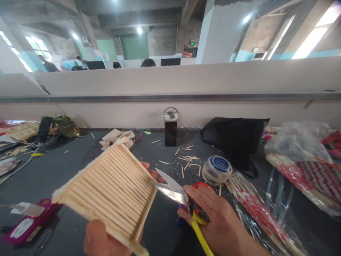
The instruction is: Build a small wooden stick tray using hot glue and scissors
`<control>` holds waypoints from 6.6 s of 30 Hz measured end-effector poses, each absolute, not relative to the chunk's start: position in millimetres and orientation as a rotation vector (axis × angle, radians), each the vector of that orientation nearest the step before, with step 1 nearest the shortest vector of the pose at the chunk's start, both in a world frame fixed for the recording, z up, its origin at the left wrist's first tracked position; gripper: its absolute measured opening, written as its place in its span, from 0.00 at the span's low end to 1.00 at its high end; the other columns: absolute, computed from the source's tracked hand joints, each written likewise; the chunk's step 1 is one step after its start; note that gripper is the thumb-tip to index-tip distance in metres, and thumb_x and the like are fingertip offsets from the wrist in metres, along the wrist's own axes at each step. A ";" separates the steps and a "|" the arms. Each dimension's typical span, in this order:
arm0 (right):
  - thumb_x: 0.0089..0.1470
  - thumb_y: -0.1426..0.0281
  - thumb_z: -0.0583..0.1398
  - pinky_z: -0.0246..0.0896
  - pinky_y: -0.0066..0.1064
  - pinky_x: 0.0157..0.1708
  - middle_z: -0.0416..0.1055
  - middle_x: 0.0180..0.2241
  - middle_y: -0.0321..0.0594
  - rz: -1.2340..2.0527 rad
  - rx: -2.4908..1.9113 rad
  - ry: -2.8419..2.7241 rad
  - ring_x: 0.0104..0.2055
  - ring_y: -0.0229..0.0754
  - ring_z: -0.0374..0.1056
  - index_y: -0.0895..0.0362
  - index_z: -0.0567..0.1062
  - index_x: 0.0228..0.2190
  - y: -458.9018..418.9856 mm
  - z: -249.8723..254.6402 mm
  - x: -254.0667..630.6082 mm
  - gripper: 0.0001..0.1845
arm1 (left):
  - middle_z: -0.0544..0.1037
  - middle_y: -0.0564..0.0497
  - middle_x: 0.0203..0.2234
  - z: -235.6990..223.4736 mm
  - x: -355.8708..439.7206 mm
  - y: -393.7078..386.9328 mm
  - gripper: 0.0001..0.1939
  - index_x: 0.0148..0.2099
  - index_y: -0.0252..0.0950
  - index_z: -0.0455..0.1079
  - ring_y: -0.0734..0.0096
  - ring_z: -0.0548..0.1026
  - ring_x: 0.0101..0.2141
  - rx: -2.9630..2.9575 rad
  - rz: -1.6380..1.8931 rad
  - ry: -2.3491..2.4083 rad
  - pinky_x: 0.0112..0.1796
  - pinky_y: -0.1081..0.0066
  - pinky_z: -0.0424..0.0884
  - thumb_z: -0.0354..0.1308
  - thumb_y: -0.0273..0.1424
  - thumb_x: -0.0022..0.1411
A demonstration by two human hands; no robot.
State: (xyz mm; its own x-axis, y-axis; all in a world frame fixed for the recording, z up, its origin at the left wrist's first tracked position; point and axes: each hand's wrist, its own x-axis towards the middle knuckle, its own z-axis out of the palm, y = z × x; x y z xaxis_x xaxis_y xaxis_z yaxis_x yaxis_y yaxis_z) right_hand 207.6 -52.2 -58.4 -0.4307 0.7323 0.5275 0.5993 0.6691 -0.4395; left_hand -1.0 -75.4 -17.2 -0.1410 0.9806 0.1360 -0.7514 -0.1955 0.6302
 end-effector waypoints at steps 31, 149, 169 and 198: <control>0.55 0.65 0.61 0.66 0.33 0.27 0.71 0.29 0.38 0.289 -1.124 -2.169 0.29 0.44 0.70 0.54 0.71 0.43 -53.2 -62.1 207.2 0.13 | 0.76 0.46 0.50 -26.2 13.9 -66.9 0.30 0.62 0.49 0.61 0.48 0.75 0.48 0.745 1.883 0.513 0.46 0.49 0.76 0.54 0.48 0.57; 0.56 0.74 0.57 0.54 0.27 0.30 0.75 0.32 0.40 0.663 -1.119 -2.710 0.33 0.41 0.71 0.57 0.76 0.34 -49.6 -122.6 150.9 0.08 | 0.74 0.53 0.30 -143.3 -70.4 -113.6 0.05 0.34 0.38 0.72 0.72 0.72 0.30 1.755 0.822 1.674 0.32 0.73 0.65 0.55 0.26 0.57; 0.47 0.77 0.59 0.52 0.24 0.26 0.70 0.24 0.33 0.872 -1.090 -2.556 0.25 0.34 0.64 0.57 0.72 0.23 -42.3 -68.4 155.5 0.05 | 0.81 0.41 0.32 -114.8 -54.5 -48.6 0.24 0.43 0.28 0.75 0.59 0.79 0.31 0.795 1.032 1.253 0.33 0.66 0.73 0.68 0.38 0.45; 0.54 0.74 0.60 0.61 0.27 0.33 0.76 0.30 0.36 0.876 -1.310 -2.008 0.31 0.39 0.71 0.56 0.78 0.32 -78.2 -92.2 183.5 0.06 | 0.81 0.44 0.36 -137.2 -66.9 -81.5 0.33 0.55 0.31 0.62 0.56 0.79 0.36 1.192 0.970 1.688 0.37 0.63 0.74 0.56 0.48 0.53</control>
State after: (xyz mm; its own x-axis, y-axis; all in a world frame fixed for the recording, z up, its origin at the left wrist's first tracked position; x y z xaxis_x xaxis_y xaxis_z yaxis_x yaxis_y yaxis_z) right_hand 183.5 -78.2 -92.2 -0.3491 0.9301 0.1146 0.5488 0.3021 -0.7794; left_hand -66.9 -81.5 -137.2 -0.2025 0.9601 -0.1928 0.3170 0.2505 0.9147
